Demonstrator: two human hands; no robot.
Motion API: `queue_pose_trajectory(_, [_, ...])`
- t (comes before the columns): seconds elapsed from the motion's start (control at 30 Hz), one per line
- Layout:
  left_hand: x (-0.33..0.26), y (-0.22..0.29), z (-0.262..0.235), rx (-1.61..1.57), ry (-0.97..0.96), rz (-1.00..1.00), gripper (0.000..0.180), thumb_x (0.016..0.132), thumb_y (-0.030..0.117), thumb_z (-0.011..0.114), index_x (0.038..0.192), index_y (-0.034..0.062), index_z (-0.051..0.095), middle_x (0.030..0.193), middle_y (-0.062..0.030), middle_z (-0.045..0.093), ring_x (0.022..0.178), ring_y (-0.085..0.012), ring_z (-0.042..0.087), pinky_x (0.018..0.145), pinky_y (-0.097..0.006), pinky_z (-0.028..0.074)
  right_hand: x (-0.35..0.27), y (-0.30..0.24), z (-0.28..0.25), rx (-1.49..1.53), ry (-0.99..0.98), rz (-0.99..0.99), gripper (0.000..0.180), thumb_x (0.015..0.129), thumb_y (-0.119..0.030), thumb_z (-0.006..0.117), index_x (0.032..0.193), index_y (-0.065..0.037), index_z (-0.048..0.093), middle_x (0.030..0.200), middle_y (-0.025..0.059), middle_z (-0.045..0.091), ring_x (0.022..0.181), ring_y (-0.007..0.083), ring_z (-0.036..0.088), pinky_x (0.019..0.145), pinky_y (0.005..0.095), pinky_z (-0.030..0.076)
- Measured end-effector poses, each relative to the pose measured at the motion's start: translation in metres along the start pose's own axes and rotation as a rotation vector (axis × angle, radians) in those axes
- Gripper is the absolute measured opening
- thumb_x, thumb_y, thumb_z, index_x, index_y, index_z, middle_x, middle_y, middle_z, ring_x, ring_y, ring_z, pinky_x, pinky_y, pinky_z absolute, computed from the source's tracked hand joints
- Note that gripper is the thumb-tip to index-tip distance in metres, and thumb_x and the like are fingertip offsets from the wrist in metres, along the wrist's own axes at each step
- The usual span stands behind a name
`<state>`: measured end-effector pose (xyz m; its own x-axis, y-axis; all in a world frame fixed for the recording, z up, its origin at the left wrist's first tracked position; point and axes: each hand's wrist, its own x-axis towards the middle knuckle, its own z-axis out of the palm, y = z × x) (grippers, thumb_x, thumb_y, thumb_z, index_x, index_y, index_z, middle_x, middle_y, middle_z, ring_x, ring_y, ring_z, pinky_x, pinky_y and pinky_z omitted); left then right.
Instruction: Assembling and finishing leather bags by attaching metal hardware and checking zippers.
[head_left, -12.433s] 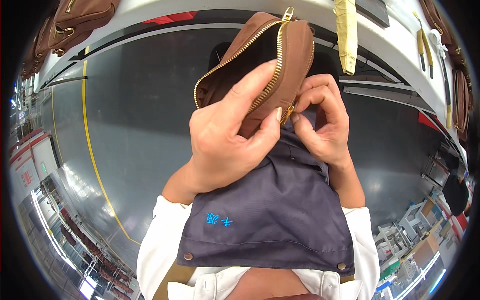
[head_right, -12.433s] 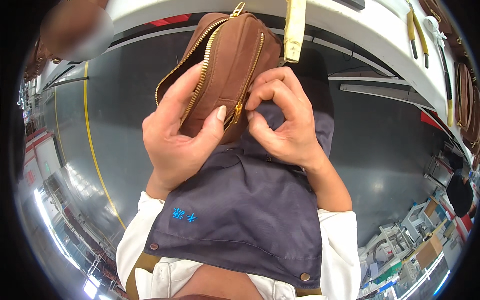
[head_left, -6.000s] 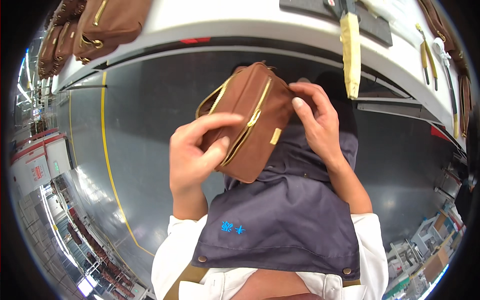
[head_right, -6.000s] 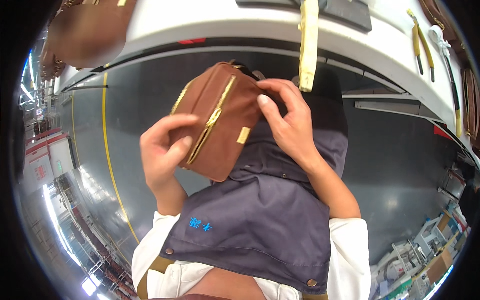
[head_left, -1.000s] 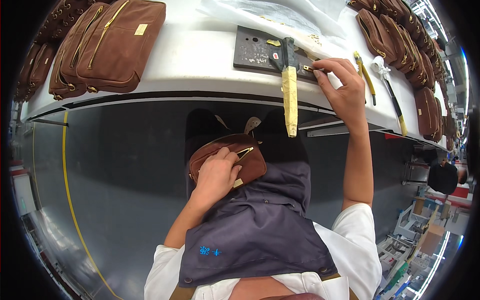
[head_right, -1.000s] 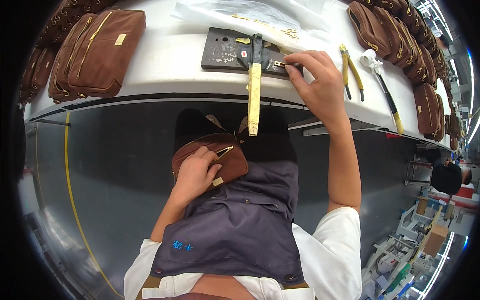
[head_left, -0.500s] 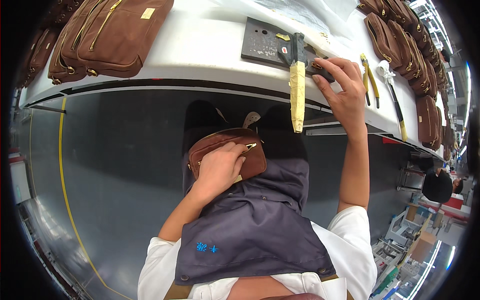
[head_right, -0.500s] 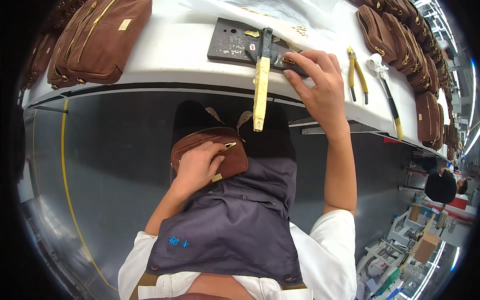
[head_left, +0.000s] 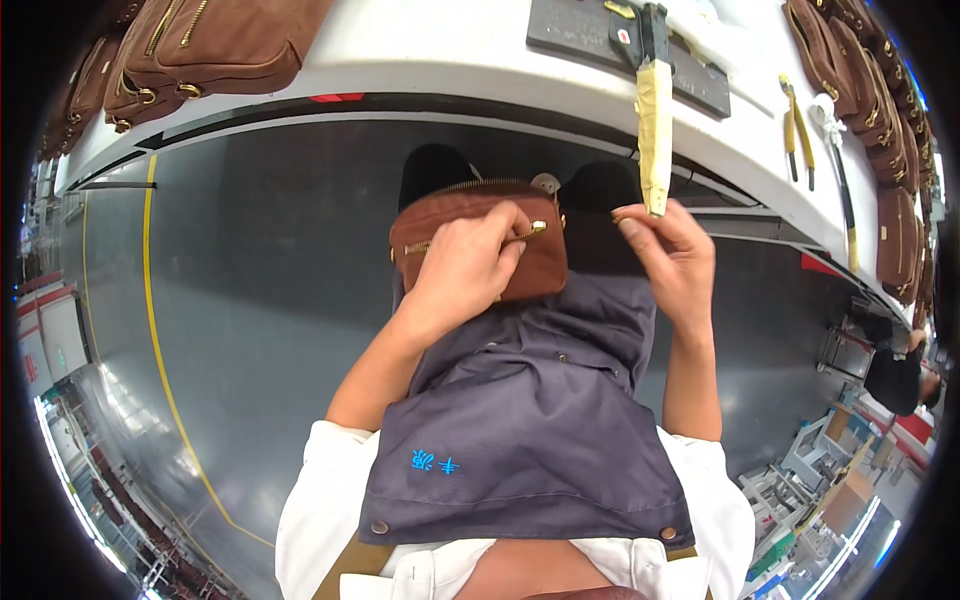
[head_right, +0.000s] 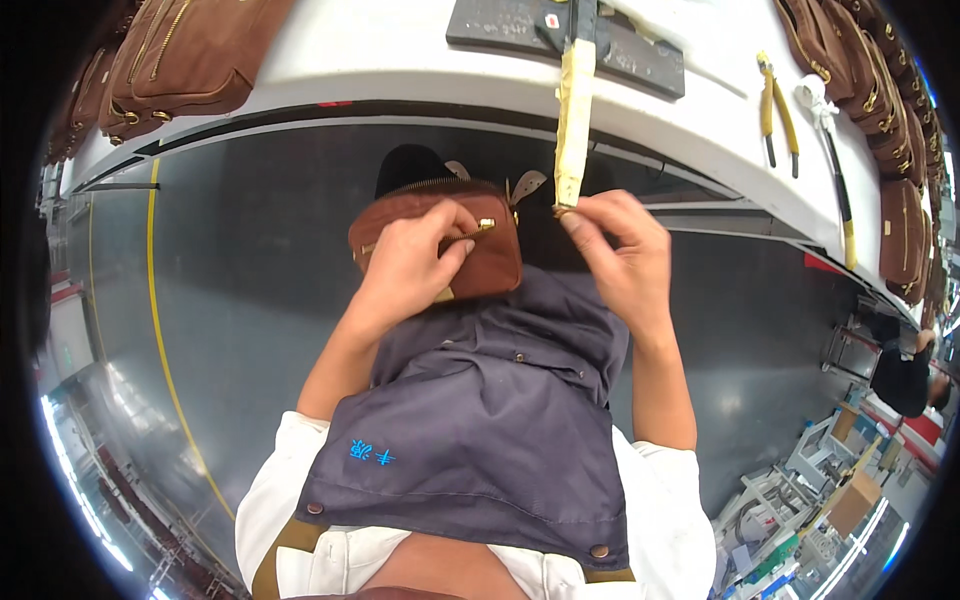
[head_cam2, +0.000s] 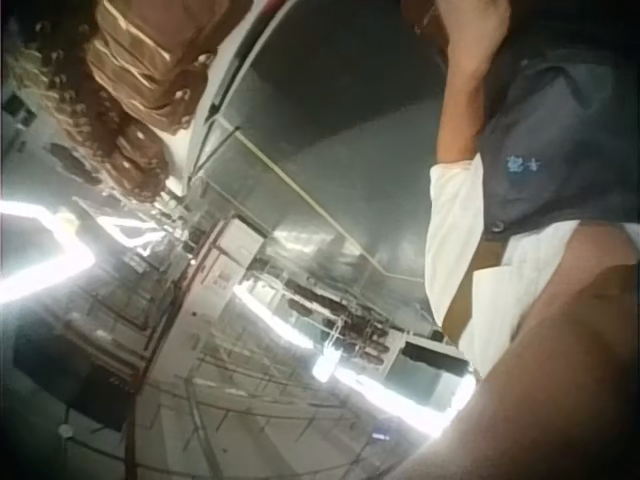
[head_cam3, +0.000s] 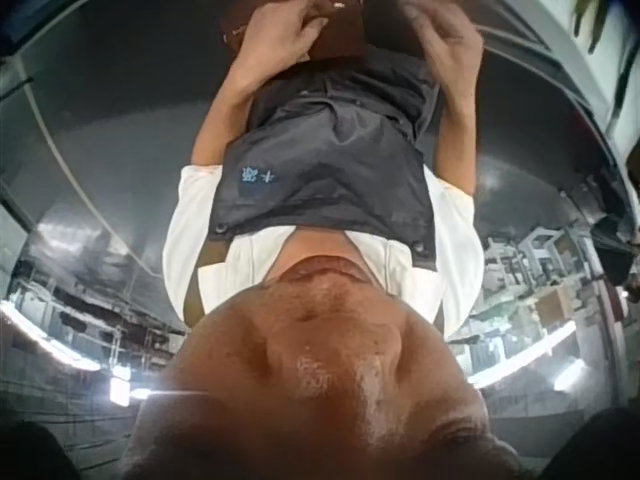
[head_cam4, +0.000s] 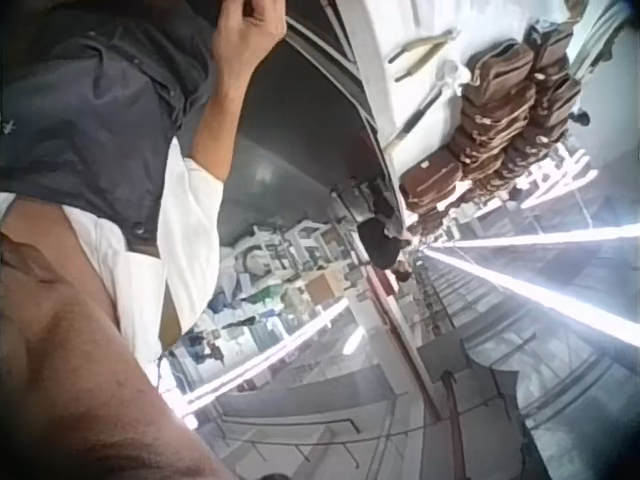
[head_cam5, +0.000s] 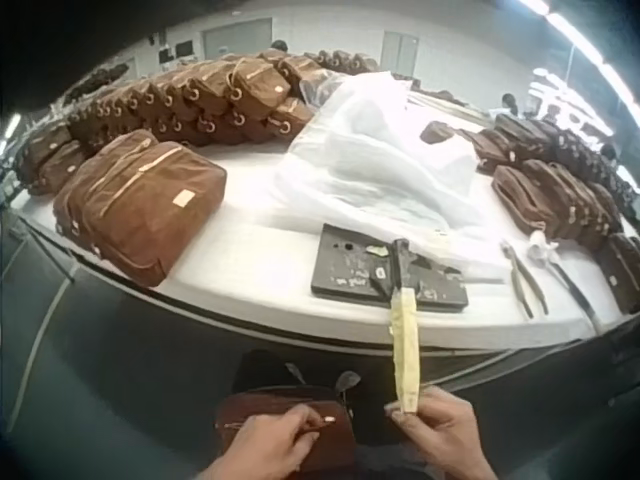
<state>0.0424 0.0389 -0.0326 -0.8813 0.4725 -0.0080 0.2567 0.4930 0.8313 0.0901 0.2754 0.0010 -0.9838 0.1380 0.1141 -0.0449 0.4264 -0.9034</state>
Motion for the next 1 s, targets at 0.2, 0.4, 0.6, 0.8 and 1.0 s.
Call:
queue_pose_trajectory(0.2, [0.009, 0.021, -0.005, -0.056, 0.018, 0.007, 0.017, 0.084, 0.011, 0.077, 0.087, 0.0012, 0.062, 0.076, -0.0076, 0.070, 0.066, -0.0225, 0.067, 0.059, -0.032, 0.050, -0.011, -0.008, 0.033, 0.038, -0.091, -0.005, 0.015, 0.086, 0.000, 0.071, 0.100, -0.003, 0.076, 0.086, 0.0071, 0.069, 0.077, 0.0156, 0.066, 0.069, 0.0263, 0.052])
queue_pose_trajectory(0.4, [0.002, 0.025, 0.001, 0.079, 0.186, 0.200, 0.017, 0.081, 0.008, 0.080, 0.083, 0.0036, 0.063, 0.077, -0.0057, 0.070, 0.065, -0.0201, 0.067, 0.058, -0.031, 0.049, -0.003, -0.012, 0.043, 0.025, -0.031, -0.029, 0.013, 0.083, -0.002, 0.074, 0.096, -0.003, 0.074, 0.083, 0.0065, 0.069, 0.073, 0.0161, 0.067, 0.067, 0.0275, 0.053])
queue_pose_trajectory(0.6, [0.000, 0.024, 0.003, 0.095, 0.274, 0.286, 0.021, 0.082, 0.010, 0.078, 0.092, 0.0072, 0.059, 0.078, -0.0049, 0.069, 0.066, -0.0244, 0.068, 0.057, -0.035, 0.051, 0.001, -0.017, 0.042, 0.015, -0.069, 0.028, 0.011, 0.085, -0.002, 0.072, 0.096, 0.000, 0.073, 0.084, 0.0069, 0.069, 0.075, 0.0144, 0.067, 0.068, 0.0265, 0.053])
queue_pose_trajectory(0.8, [0.000, 0.025, 0.005, 0.049, 0.278, 0.218, 0.026, 0.081, 0.010, 0.079, 0.101, 0.0080, 0.061, 0.082, -0.0056, 0.072, 0.070, -0.0220, 0.071, 0.057, -0.032, 0.052, 0.005, -0.018, 0.041, 0.055, -0.115, 0.025, 0.011, 0.084, -0.004, 0.073, 0.095, -0.001, 0.073, 0.084, 0.0094, 0.069, 0.074, 0.0182, 0.069, 0.068, 0.0292, 0.053])
queue_pose_trajectory(1.0, [0.009, 0.024, 0.004, 0.101, 0.308, 0.330, 0.023, 0.081, 0.012, 0.078, 0.101, 0.0097, 0.066, 0.080, -0.0062, 0.071, 0.071, -0.0238, 0.071, 0.058, -0.034, 0.053, 0.009, -0.012, 0.037, 0.147, -0.182, -0.024, 0.011, 0.086, -0.005, 0.072, 0.095, 0.000, 0.070, 0.084, 0.0084, 0.067, 0.074, 0.0159, 0.066, 0.068, 0.0277, 0.052])
